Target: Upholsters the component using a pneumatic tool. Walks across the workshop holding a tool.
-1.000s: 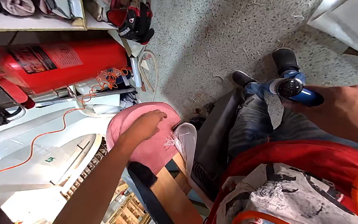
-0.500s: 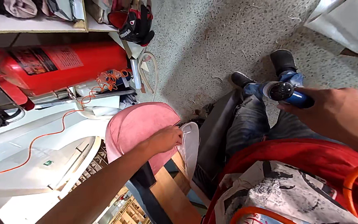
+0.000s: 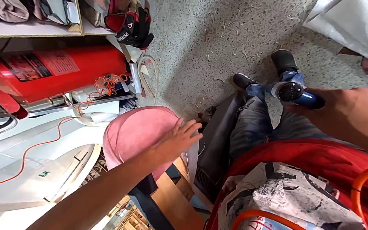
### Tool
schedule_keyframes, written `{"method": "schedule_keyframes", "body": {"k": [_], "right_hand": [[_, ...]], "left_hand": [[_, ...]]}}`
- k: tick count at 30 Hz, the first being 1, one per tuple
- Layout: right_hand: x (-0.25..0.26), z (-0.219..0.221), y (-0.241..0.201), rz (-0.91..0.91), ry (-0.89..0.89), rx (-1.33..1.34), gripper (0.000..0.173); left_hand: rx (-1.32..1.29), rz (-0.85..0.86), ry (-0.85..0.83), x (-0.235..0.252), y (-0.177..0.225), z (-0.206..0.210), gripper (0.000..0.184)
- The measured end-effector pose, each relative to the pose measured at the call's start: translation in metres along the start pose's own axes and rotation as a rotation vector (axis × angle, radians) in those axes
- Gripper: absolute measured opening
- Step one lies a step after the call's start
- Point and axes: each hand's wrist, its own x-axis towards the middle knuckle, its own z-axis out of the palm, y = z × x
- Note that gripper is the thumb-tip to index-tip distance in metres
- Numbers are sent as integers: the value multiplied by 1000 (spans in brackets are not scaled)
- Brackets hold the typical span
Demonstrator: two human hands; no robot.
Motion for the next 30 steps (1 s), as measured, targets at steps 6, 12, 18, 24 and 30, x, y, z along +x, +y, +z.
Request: {"method": "schedule_keyframes", "body": {"k": [6,12,18,24,30], "right_hand": [[-1,15,30,9,71,50,48],[4,-4,-10,13,18,36,33],[9,-3,-17,-29,-3,0,34],[11,1,-13,-38,-22,15,39],[9,-3,-16,-17,-20,1,35]], "left_hand": [[-271,-726,-228,-36,66,-9,92],[-153,-666,101,-54,81,64,23],[76,-752,89,-46,61,62,16],[37,-763,54,-4,13,28,98],[-371,-213,-298,26,-71,35,52]]}}
